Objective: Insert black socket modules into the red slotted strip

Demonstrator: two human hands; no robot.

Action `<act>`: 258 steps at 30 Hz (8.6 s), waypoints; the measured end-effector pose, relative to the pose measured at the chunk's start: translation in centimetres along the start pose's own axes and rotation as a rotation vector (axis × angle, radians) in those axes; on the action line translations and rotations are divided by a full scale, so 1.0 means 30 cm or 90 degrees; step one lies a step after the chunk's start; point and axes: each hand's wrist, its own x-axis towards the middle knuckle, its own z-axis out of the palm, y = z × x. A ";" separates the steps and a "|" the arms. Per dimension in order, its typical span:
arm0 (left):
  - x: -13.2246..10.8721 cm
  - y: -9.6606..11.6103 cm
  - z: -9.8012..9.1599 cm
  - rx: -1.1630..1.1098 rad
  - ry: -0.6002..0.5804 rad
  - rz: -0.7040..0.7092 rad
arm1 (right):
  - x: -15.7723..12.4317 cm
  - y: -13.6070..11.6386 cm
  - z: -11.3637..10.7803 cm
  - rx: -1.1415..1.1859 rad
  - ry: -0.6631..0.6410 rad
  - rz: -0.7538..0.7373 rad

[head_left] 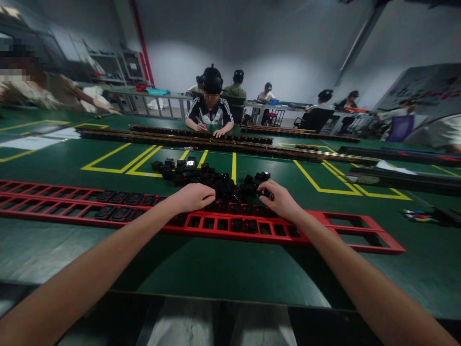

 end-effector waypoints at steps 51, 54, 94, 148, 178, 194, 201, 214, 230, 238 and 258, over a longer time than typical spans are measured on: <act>0.001 0.020 -0.016 0.032 -0.013 -0.006 | -0.066 -0.296 0.092 0.040 -0.035 -0.191; 0.000 0.022 -0.019 0.029 -0.016 -0.009 | -0.068 -0.295 0.086 0.047 -0.051 -0.200; -0.002 0.020 -0.016 0.024 -0.012 -0.006 | -0.068 -0.353 0.112 -0.032 -0.098 -0.235; -0.001 0.022 -0.019 0.033 -0.042 -0.007 | 0.006 -0.079 -0.016 -0.117 -0.022 -0.105; -0.001 0.021 -0.017 0.029 -0.048 -0.015 | 0.012 -0.005 0.026 -0.055 -0.044 0.033; 0.001 0.019 -0.016 0.020 -0.052 -0.014 | 0.016 0.013 0.029 -0.038 -0.099 0.109; -0.002 0.020 -0.018 0.031 -0.046 -0.011 | 0.017 0.034 0.027 0.046 0.022 0.109; -0.003 0.015 -0.015 0.010 -0.035 -0.006 | 0.008 0.003 0.024 0.047 0.065 0.085; -0.002 0.024 -0.022 0.023 -0.049 -0.017 | 0.014 -0.011 0.011 0.039 0.065 0.060; -0.001 0.020 -0.018 0.015 -0.039 -0.011 | 0.019 -0.126 0.012 0.010 0.126 -0.003; -0.003 0.021 -0.016 0.022 -0.016 -0.012 | -0.027 -0.428 0.183 -0.091 -0.073 -0.295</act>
